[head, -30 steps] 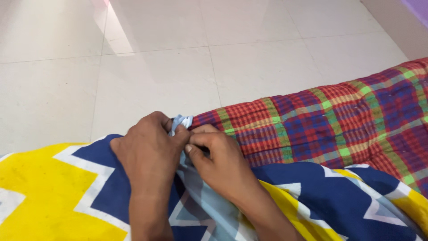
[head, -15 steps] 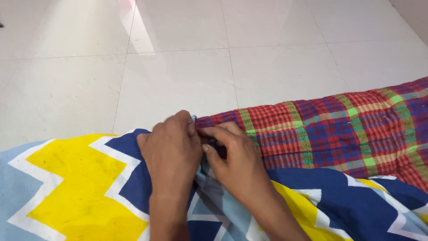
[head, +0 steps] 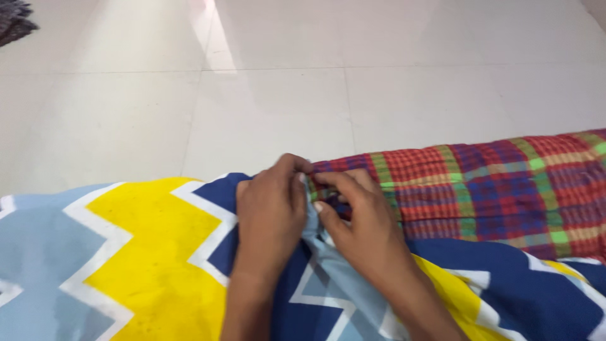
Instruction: The person rolls a blue, yellow, and white patterned bed sheet around a red plaid pillow. They use both hands to tuck the sheet's edge and roll it tightly along the length of the pillow.
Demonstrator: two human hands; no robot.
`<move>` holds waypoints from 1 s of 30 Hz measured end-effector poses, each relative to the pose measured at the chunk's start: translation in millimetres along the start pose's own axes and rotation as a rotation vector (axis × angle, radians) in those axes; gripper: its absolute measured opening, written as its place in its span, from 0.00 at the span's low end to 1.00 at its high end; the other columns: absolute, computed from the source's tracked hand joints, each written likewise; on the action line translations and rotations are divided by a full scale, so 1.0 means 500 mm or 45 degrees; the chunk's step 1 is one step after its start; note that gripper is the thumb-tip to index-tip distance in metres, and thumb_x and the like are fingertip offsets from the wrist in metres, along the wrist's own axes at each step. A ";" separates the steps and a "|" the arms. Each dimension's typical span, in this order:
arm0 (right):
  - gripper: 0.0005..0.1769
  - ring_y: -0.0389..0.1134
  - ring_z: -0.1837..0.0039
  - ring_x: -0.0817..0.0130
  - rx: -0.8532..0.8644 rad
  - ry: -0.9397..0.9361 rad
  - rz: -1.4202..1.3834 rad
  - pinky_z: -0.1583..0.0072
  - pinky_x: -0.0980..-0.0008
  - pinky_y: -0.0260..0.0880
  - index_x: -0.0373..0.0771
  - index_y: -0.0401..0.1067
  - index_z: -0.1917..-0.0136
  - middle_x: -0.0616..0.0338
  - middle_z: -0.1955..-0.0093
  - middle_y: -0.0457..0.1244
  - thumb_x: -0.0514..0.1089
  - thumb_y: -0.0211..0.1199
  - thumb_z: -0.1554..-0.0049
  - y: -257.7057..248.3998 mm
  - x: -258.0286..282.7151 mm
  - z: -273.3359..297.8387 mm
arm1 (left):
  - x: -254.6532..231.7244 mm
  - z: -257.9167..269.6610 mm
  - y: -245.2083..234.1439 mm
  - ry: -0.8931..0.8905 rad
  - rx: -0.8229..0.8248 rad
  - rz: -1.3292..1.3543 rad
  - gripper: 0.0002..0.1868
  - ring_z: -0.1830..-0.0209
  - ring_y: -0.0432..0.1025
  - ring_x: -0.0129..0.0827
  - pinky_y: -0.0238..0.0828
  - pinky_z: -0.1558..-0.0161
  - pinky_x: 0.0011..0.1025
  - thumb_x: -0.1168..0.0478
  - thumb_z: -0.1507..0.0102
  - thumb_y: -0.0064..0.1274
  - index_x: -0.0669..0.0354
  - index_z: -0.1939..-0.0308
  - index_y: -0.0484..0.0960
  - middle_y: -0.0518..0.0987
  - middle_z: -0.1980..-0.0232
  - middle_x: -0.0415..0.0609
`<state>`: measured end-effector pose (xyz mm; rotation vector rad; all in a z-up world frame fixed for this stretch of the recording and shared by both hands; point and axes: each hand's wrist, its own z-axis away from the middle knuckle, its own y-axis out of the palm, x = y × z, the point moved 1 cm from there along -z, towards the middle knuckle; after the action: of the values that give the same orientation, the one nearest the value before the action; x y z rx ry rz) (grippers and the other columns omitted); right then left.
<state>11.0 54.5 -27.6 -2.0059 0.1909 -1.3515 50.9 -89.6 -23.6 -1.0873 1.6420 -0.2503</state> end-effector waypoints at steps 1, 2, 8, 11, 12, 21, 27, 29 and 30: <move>0.20 0.71 0.49 0.57 -0.016 -0.027 0.026 0.49 0.62 0.71 0.39 0.75 0.41 0.53 0.49 0.66 0.42 0.68 0.47 0.002 0.000 -0.002 | 0.000 0.005 0.001 0.010 -0.032 -0.031 0.06 0.62 0.78 0.45 0.65 0.59 0.45 0.64 0.36 0.49 0.53 0.58 0.81 0.83 0.68 0.49; 0.20 0.71 0.49 0.57 -0.032 -0.053 0.052 0.48 0.62 0.71 0.39 0.75 0.41 0.53 0.49 0.66 0.42 0.68 0.48 0.001 0.000 -0.005 | -0.005 0.009 0.005 0.020 -0.064 -0.062 0.06 0.62 0.77 0.44 0.64 0.58 0.45 0.64 0.37 0.50 0.53 0.58 0.81 0.83 0.67 0.48; 0.20 0.72 0.51 0.67 0.037 0.139 -0.087 0.52 0.68 0.77 0.40 0.75 0.40 0.57 0.48 0.66 0.41 0.66 0.47 0.008 0.006 -0.008 | -0.014 0.014 -0.001 -0.030 -0.090 -0.072 0.05 0.61 0.76 0.40 0.61 0.57 0.42 0.64 0.36 0.49 0.52 0.59 0.81 0.82 0.65 0.45; 0.19 0.72 0.51 0.67 0.045 0.172 -0.072 0.53 0.69 0.76 0.40 0.75 0.40 0.57 0.49 0.66 0.40 0.66 0.47 0.006 0.011 -0.010 | -0.018 0.011 0.000 -0.046 -0.112 -0.062 0.05 0.62 0.76 0.40 0.61 0.57 0.41 0.64 0.36 0.49 0.52 0.61 0.81 0.83 0.66 0.45; 0.19 0.72 0.51 0.67 0.048 0.187 -0.063 0.53 0.69 0.76 0.40 0.75 0.40 0.57 0.49 0.66 0.40 0.66 0.47 0.006 0.012 -0.011 | -0.019 0.009 0.000 -0.055 -0.120 -0.065 0.05 0.62 0.76 0.40 0.61 0.57 0.42 0.64 0.36 0.49 0.51 0.62 0.81 0.83 0.66 0.45; 0.20 0.71 0.51 0.68 0.045 0.159 -0.088 0.52 0.70 0.76 0.38 0.75 0.40 0.57 0.48 0.65 0.39 0.65 0.46 0.005 0.017 -0.008 | -0.014 0.000 0.001 -0.095 -0.122 -0.059 0.06 0.66 0.76 0.41 0.62 0.59 0.43 0.63 0.35 0.50 0.51 0.63 0.83 0.81 0.73 0.45; 0.21 0.73 0.53 0.70 0.105 0.242 -0.138 0.53 0.70 0.75 0.39 0.73 0.37 0.58 0.52 0.69 0.41 0.65 0.45 -0.016 0.047 -0.019 | -0.007 -0.018 -0.005 -0.202 -0.070 0.042 0.06 0.73 0.77 0.42 0.66 0.65 0.41 0.61 0.34 0.50 0.52 0.63 0.83 0.80 0.76 0.48; 0.20 0.75 0.54 0.71 0.068 0.343 -0.100 0.53 0.71 0.75 0.41 0.74 0.38 0.59 0.53 0.71 0.42 0.64 0.45 -0.009 0.053 -0.031 | -0.004 -0.020 -0.005 -0.193 -0.087 0.040 0.06 0.74 0.77 0.44 0.66 0.67 0.41 0.61 0.35 0.51 0.52 0.63 0.83 0.81 0.77 0.48; 0.19 0.75 0.54 0.71 0.048 0.390 -0.082 0.53 0.71 0.75 0.42 0.75 0.39 0.59 0.54 0.72 0.42 0.64 0.44 -0.003 0.055 -0.037 | -0.003 -0.022 -0.006 -0.186 -0.099 0.039 0.06 0.75 0.77 0.44 0.66 0.68 0.41 0.61 0.35 0.51 0.52 0.63 0.83 0.81 0.77 0.48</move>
<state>7.0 34.0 -2.1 -1.7795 0.2394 -1.6873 43.1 -93.9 -16.7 -1.1117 1.5468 -0.0849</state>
